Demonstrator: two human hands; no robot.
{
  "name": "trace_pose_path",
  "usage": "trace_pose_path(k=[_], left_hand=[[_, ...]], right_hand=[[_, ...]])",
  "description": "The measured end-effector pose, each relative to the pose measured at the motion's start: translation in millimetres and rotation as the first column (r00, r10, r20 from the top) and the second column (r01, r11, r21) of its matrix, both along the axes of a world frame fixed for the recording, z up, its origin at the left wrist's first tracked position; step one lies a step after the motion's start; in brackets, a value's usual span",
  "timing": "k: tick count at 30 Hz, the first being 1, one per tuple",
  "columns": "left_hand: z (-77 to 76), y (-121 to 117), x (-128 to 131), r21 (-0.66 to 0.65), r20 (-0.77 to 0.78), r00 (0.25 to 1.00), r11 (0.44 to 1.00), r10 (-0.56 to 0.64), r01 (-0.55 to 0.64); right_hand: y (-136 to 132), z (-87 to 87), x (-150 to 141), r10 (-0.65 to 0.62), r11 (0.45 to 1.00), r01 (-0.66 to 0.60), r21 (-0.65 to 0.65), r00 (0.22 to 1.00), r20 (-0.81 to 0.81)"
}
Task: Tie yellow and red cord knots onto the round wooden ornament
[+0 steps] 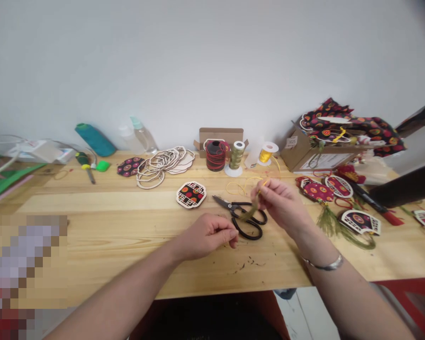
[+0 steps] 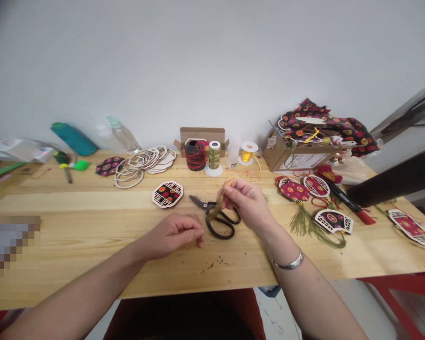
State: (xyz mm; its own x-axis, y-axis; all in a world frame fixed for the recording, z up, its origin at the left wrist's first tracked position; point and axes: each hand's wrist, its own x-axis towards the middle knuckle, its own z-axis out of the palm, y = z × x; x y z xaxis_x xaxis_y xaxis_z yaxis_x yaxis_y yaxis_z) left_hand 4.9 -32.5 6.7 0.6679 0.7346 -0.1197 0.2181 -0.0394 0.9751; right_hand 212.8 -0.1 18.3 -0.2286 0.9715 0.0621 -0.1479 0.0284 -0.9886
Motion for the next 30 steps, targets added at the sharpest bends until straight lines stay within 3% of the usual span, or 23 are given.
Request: trace_pose_path(k=[2, 5, 7, 9, 11, 13, 16, 18, 20, 22, 25, 30], left_hand=[[0.3, -1, -1, 0.028, -0.023, 0.998, 0.998, -0.052, 0.052], [0.3, 0, -2, 0.075, -0.052, 0.994, 0.992, -0.094, 0.098], [0.6, 1, -3, 0.079, -0.056, 0.994, 0.992, -0.094, 0.098], [1.1, 2, -4, 0.068, -0.055, 0.995, 0.994, -0.085, 0.088], [1.2, 3, -4, 0.061, -0.062, 0.995, 0.995, -0.074, 0.078], [0.7, 3, -4, 0.073, -0.073, 0.996, 0.995, -0.056, 0.062], [-1.3, 5, -4, 0.100, -0.084, 0.996, 0.995, 0.001, 0.007], [-3.0, 7, -3, 0.126, -0.092, 0.992, 0.989, 0.091, -0.079], [-4.6, 10, -4, 0.155, -0.082, 0.970, 0.964, 0.231, -0.216], [-6.0, 14, -4, 0.163, -0.049, 0.925, 0.917, 0.376, -0.364], [-7.0, 18, -7, 0.142, 0.031, 0.847, 0.837, 0.530, -0.529], [-7.5, 20, -10, 0.107, 0.151, 0.737, 0.730, 0.659, -0.675]], right_hand=[[6, 4.8, 11, -0.087, 0.996, 0.086, 0.038, 0.996, 0.019], [15, 7.6, 27, -0.249, 0.959, 0.191, 0.207, 0.920, 0.303], [20, 4.9, 36, -0.353, 0.924, 0.179, 0.338, 0.738, 0.575], [25, -1.1, 41, -0.393, 0.912, 0.099, 0.398, 0.493, 0.777], [28, -7.5, 41, -0.383, 0.919, 0.019, 0.394, 0.284, 0.879], [29, -9.9, 37, -0.388, 0.918, -0.022, 0.396, 0.160, 0.908], [24, 0.3, 21, -0.353, 0.922, -0.116, 0.369, 0.141, 0.925], [16, 13.7, 7, -0.221, 0.937, -0.241, 0.252, 0.148, 0.964], [6, 25.9, -6, -0.081, 0.938, -0.334, 0.093, 0.050, 0.996], [-5, 31.2, -17, -0.049, 0.916, -0.400, 0.021, -0.059, 0.997], [-16, 24.8, -26, -0.094, 0.894, -0.448, 0.015, -0.155, 0.984], [-17, 4.7, -25, -0.178, 0.892, -0.437, 0.118, -0.101, 0.979]])
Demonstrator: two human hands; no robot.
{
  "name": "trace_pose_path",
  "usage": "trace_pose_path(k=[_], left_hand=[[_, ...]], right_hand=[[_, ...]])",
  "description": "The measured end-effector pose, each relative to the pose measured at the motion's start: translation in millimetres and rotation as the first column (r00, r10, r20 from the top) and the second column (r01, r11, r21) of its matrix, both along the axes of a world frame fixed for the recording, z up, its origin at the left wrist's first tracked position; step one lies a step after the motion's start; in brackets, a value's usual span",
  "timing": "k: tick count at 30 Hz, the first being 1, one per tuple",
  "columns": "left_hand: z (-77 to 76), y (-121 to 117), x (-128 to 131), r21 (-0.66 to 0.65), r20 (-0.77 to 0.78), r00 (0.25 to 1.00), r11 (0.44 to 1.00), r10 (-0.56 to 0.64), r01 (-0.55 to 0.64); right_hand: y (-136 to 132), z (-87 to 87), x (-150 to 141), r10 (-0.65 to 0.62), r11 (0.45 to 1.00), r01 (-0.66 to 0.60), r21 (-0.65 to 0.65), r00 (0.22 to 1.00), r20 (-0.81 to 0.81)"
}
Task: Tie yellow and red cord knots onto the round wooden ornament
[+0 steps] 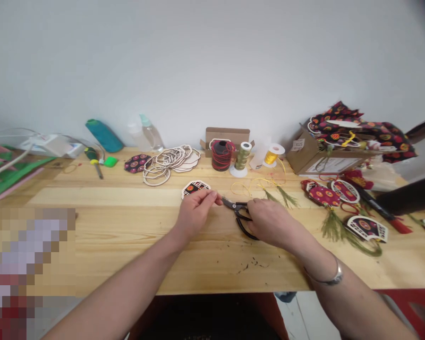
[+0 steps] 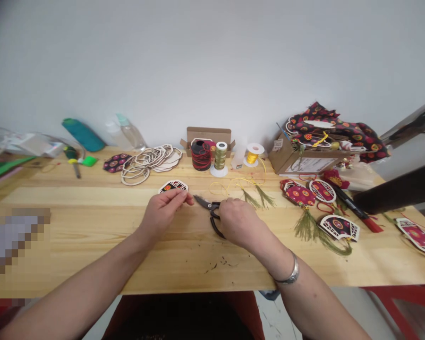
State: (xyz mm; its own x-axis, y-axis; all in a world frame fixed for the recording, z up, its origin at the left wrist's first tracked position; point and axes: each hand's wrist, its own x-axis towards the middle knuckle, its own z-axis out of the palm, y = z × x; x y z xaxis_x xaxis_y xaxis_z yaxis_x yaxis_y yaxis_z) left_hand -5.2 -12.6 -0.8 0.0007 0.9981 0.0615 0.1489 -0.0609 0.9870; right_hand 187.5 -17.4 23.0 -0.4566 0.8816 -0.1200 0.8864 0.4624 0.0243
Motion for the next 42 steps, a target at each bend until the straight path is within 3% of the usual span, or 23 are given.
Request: trace_pose_path(k=[7, 10, 17, 21, 30, 37, 42], left_hand=[[-2.2, 7, -6, 0.038, 0.132, 0.968, 0.975, 0.211, -0.218], [-0.4, 9, -8, 0.019, 0.141, 0.959, 0.968, 0.246, -0.251], [-0.6, 8, -7, -0.066, 0.256, 0.940, 0.974, 0.225, -0.216], [0.1, 9, -7, -0.050, 0.332, 0.918, 0.976, 0.217, -0.213], [1.5, 4, -6, 0.002, 0.368, 0.921, 0.990, 0.129, -0.140], [3.8, 3, -5, -0.080, 0.438, 0.891, 0.992, 0.121, -0.096], [1.6, 5, -4, -0.136, 0.479, 0.863, 0.985, 0.158, -0.105]], right_hand=[[5, -11.1, 4, -0.028, 0.998, 0.033, 0.052, 0.995, -0.095], [7, -13.9, 6, 0.001, 0.997, 0.012, 0.077, 0.986, -0.167], [9, -10.5, 9, 0.095, 0.994, -0.071, 0.078, 0.930, -0.354], [13, -8.2, 9, 0.119, 0.991, -0.083, 0.106, 0.910, -0.396], [11, -5.0, 8, 0.103, 0.942, -0.017, 0.336, 0.966, -0.239], [14, -11.9, 6, 0.065, 0.958, -0.014, 0.288, 0.983, -0.169], [20, -18.4, 5, 0.097, 0.961, -0.023, 0.276, 0.962, -0.257]])
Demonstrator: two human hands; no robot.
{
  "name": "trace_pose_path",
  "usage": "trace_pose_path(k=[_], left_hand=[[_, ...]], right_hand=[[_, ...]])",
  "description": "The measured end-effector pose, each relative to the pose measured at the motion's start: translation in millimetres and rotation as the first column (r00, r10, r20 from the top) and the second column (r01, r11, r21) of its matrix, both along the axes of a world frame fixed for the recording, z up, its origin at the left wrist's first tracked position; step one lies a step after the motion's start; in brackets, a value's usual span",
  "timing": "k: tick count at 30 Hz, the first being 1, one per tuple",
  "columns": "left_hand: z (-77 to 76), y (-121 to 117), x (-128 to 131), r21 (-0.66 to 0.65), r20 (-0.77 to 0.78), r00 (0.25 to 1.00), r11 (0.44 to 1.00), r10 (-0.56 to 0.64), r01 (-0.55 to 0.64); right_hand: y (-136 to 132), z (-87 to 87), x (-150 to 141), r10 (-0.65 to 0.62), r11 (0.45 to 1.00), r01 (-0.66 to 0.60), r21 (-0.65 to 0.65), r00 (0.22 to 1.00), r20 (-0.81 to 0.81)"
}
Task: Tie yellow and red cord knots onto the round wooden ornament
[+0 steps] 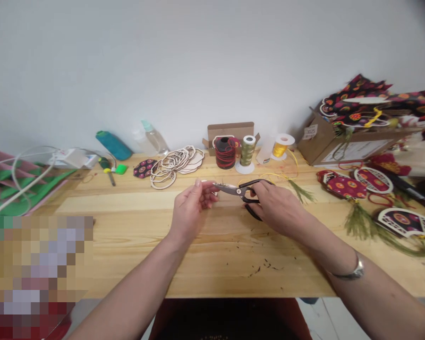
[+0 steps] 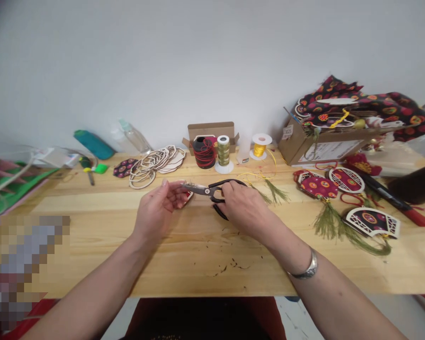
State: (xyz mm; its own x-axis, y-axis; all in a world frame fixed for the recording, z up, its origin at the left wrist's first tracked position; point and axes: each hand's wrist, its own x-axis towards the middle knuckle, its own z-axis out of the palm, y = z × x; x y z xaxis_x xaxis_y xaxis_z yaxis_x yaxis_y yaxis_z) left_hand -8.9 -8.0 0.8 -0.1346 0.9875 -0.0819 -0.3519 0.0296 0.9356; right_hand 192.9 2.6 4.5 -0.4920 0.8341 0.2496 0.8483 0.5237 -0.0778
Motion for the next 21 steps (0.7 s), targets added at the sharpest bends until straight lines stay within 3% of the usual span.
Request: trace_pose_path(k=[6, 10, 16, 21], left_hand=[[-0.4, -3, 2, 0.002, 0.051, 0.990, 0.991, -0.130, 0.130], [-1.4, -7, 5, 0.001, 0.033, 0.991, 0.991, -0.132, 0.132], [-0.4, -6, 1, -0.008, -0.134, 0.979, 0.988, -0.155, 0.156], [3.1, -5, 1, -0.114, -0.305, 0.926, 0.974, -0.222, 0.196]], right_hand=[[-10, 7.5, -5, 0.039, 0.999, -0.036, 0.031, 0.996, -0.077], [-14, 10.0, -6, 0.004, 0.998, 0.000, 0.060, 0.997, -0.079], [-11, 6.8, -2, 0.012, 0.993, -0.011, 0.115, 1.000, -0.009], [-13, 8.3, -3, 0.056, 0.990, -0.064, 0.122, 0.996, 0.065]])
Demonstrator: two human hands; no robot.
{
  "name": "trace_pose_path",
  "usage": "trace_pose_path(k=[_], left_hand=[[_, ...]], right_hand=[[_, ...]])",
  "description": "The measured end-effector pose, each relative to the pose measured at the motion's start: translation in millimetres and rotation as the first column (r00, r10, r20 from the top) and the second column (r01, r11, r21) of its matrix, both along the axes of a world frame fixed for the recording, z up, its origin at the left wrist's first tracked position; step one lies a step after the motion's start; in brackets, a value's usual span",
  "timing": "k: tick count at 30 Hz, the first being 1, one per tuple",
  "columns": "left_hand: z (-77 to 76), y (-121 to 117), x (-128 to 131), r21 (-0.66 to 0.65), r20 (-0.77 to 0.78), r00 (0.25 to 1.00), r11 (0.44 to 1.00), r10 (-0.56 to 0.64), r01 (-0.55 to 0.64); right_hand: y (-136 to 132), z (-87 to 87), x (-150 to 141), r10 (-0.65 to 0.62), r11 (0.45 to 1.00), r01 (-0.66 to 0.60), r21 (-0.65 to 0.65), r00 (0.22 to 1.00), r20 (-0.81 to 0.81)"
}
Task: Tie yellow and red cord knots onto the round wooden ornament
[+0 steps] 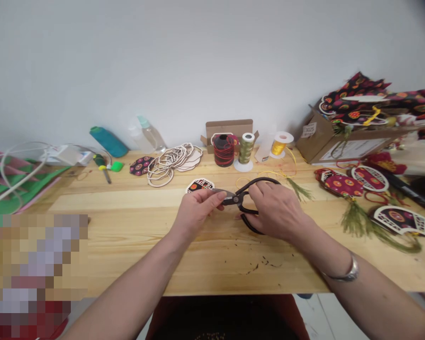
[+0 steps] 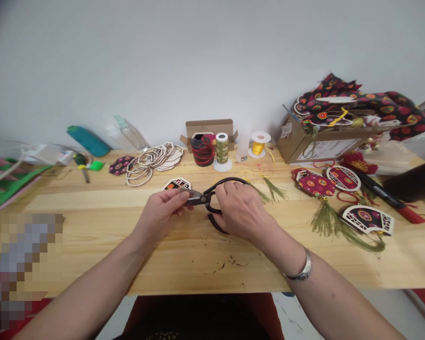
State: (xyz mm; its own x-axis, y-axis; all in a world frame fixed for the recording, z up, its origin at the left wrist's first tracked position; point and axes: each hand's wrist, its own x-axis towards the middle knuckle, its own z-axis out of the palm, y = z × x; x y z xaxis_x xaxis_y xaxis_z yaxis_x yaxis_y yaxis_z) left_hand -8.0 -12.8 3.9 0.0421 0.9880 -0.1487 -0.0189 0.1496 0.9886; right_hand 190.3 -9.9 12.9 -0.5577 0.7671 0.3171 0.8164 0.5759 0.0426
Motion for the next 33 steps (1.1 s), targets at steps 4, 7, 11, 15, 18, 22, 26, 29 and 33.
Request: trace_pose_path(k=[4, 7, 11, 15, 18, 22, 26, 29, 33], left_hand=[[1.0, 0, 3, -0.003, -0.071, 0.997, 1.000, -0.007, 0.007], [0.0, 0, 3, 0.012, -0.108, 0.994, 1.000, 0.009, -0.008], [-1.6, 0, 2, 0.012, -0.123, 0.991, 0.999, 0.043, -0.042], [-2.9, 4, -3, 0.041, -0.085, 0.990, 0.993, 0.111, -0.107], [-4.3, 8, -5, 0.053, -0.037, 0.988, 0.988, 0.147, -0.145], [-3.4, 3, -4, 0.066, -0.074, 0.996, 0.997, 0.040, -0.035], [4.7, -12, 2, 0.071, -0.238, 0.871, 0.886, -0.431, 0.458], [13.4, -20, 6, 0.062, -0.193, 0.552, 0.551, -0.811, 0.832], [18.4, -23, 9, 0.052, 0.015, 0.246, 0.246, -0.969, 0.968]], right_hand=[[-1, 2.6, -1, 0.007, 1.000, -0.006, -0.013, 0.999, 0.035], [0, 3.7, -1, 0.014, 1.000, -0.013, -0.025, 0.999, 0.039], [2, 3.3, 0, 0.012, 1.000, -0.011, -0.019, 1.000, 0.028], [6, 2.4, 5, -0.020, 1.000, 0.020, -0.012, 0.999, 0.025], [12, 4.0, 13, -0.105, 0.994, 0.105, 0.015, 0.994, 0.001], [21, 9.4, 28, -0.274, 0.957, 0.281, 0.074, 0.957, -0.101], [23, 12.9, 32, -0.309, 0.951, 0.310, 0.001, 0.948, -0.077], [19, 12.3, 26, -0.179, 0.969, 0.177, -0.170, 0.984, 0.008], [11, 11.5, 17, 0.048, 0.922, -0.028, -0.386, 0.998, 0.041]])
